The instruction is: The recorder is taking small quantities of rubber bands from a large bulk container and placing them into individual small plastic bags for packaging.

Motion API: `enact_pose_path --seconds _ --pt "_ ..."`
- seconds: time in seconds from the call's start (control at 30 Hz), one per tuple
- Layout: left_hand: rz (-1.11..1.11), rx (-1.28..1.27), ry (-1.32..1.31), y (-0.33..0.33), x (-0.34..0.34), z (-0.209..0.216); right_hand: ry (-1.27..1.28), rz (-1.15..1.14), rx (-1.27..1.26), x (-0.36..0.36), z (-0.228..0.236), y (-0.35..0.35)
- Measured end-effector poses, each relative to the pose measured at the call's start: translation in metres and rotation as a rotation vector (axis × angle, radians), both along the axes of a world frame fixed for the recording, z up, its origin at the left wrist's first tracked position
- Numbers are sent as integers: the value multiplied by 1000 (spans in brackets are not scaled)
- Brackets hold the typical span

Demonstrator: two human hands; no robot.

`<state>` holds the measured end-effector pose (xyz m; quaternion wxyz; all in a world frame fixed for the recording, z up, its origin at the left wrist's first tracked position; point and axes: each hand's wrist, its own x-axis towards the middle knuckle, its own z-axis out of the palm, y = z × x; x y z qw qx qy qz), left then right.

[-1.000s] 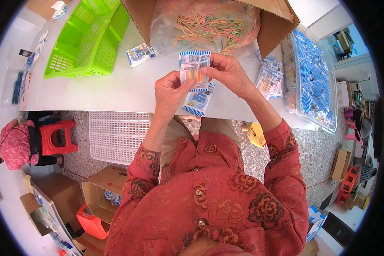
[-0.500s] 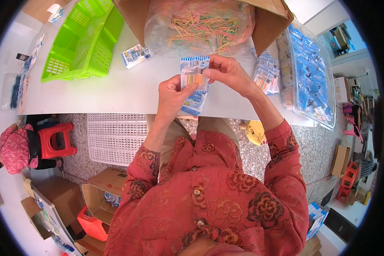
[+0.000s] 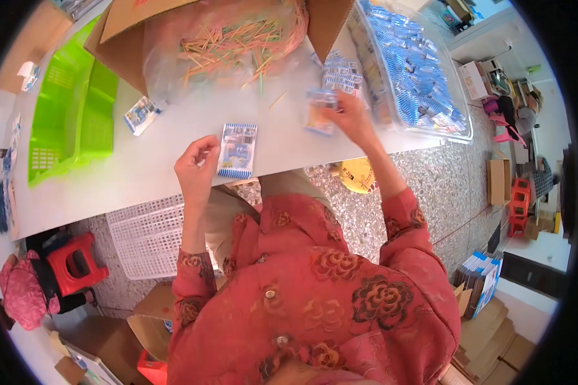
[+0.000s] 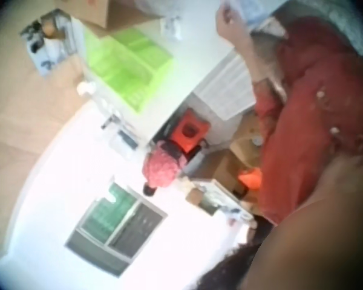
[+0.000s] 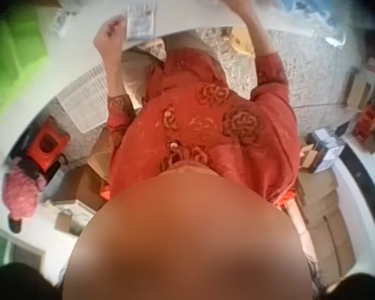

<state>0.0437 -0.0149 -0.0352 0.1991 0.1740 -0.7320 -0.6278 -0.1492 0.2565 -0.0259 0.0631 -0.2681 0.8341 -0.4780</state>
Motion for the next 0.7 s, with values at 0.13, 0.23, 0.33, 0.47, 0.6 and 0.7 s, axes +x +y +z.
enact_pose_path --seconds 0.13,0.23,0.33,0.47,0.6,0.7 --pt "104 -277 -45 -2 1 -8 48 -135 153 -10 -15 32" --pt "119 -555 49 6 2 -19 229 -262 245 -1 -12 28" --pt "111 -753 -17 17 5 -20 417 -287 246 2 -17 28" --pt "77 -889 -114 20 11 -30 725 -224 202 22 -11 -2" --pt "90 -902 -123 27 13 -35 531 68 71 55 -8 -55" --pt "99 -889 -100 30 11 -36 491 184 45 67 -15 -89"
